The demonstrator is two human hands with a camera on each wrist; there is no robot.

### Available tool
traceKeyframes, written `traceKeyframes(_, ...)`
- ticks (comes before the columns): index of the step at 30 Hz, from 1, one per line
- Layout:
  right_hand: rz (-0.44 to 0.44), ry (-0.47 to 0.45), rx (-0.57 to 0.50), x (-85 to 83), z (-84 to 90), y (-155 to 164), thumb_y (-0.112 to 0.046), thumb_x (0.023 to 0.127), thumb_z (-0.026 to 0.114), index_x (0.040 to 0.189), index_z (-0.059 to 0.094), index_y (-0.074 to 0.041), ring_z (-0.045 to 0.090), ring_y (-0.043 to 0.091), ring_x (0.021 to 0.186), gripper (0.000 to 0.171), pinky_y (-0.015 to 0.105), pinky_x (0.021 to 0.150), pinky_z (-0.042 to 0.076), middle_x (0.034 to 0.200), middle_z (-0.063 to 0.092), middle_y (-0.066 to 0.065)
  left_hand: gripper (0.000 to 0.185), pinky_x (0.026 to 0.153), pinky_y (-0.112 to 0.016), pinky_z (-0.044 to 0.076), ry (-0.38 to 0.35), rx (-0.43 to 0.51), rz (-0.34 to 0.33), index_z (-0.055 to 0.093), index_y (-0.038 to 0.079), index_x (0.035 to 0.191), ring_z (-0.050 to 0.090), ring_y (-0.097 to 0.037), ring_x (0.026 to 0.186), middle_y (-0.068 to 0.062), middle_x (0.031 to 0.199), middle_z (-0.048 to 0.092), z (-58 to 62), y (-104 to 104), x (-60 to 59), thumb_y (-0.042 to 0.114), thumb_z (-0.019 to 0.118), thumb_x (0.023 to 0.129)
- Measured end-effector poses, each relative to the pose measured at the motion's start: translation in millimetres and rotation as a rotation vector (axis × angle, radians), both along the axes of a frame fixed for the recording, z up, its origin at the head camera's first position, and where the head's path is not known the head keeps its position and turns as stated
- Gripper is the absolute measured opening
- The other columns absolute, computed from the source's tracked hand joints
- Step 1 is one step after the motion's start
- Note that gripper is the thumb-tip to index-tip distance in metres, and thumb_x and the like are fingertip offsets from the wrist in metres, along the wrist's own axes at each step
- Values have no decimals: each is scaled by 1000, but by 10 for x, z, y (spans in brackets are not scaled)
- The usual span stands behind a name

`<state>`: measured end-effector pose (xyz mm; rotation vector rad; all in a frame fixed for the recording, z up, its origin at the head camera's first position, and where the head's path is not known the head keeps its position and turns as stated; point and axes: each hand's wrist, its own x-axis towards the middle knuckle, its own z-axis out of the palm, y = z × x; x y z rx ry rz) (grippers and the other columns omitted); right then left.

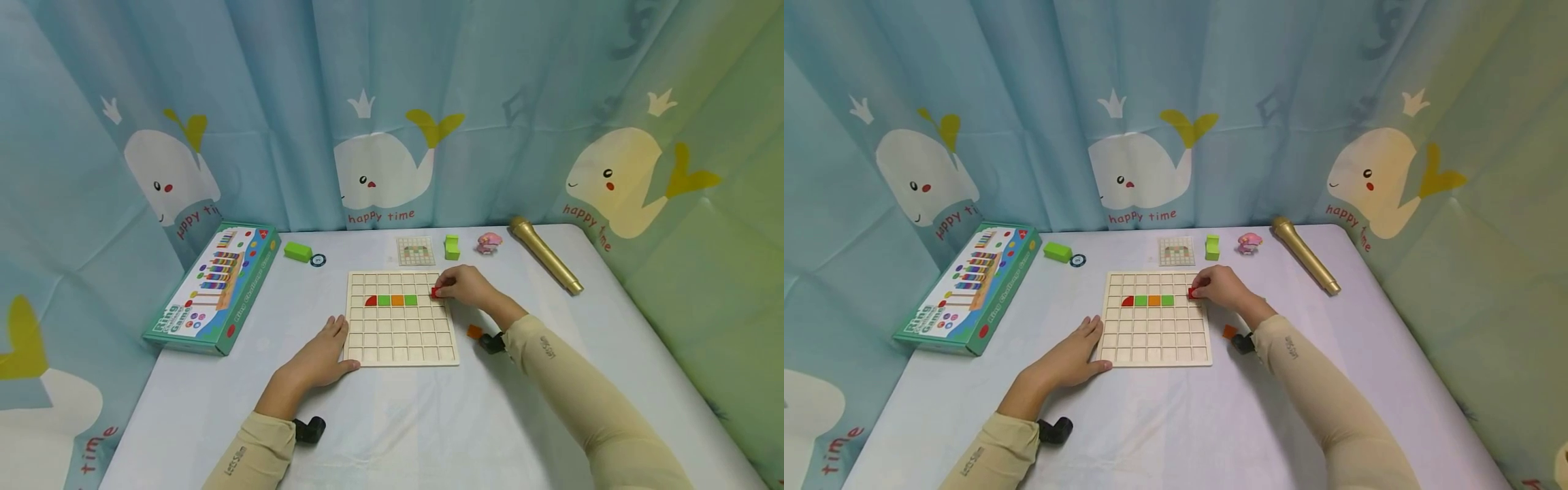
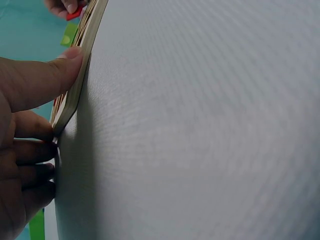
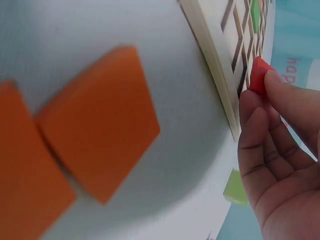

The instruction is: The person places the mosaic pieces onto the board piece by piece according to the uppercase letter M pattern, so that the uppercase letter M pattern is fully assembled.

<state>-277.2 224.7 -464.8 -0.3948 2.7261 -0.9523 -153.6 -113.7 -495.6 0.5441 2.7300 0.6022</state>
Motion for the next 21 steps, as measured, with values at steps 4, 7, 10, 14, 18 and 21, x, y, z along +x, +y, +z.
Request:
traceKeyframes(4,9,-13,-3,-2,-21,-61,-15,91,76,92,75,-8,60,16,81,7,32,75,50,86,72,0,87,120,-47,22,2,-7,-4,28,-10,153,14,-37,152,-25,163,21,-2,2,-4,39,70,95)
traceKeyframes(7,17,-15,7,-4,-39,-101,-17,92,76,93,76,-9,60,17,83,8,33,77,49,87,72,-1,88,120,-47,22,1,-10,-5,28,-10,153,14,-37,152,-25,163,20,1,2,-5,39,70,95)
traceKeyframes(10,19,-17,24,-4,-53,-142,-20,92,76,92,76,-10,59,18,85,10,34,78,48,88,72,-1,88,120,-46,22,-1,-17,-5,27,-10,154,13,-37,152,-24,163,20,1,2,-10,39,70,95)
traceKeyframes(14,18,-21,35,4,-58,-198,-20,93,75,90,75,-11,58,20,87,9,36,81,47,89,71,-1,88,120,-46,22,-1,-15,-4,26,-10,154,13,-37,152,-24,163,20,-1,1,-12,39,70,95)
traceKeyframes(18,24,-20,47,2,-76,-242,-18,93,75,90,76,-12,59,19,88,7,38,84,49,89,71,-1,88,120,-47,22,0,0,-3,27,-10,154,14,-37,152,-25,163,21,-3,1,-9,39,71,94)
traceKeyframes(21,33,-14,66,-7,-99,-262,-17,92,75,91,76,-12,60,18,87,6,38,84,49,88,72,-2,89,120,-47,22,-1,-1,-3,27,-10,154,13,-36,152,-24,163,20,-9,0,-11,39,71,94)
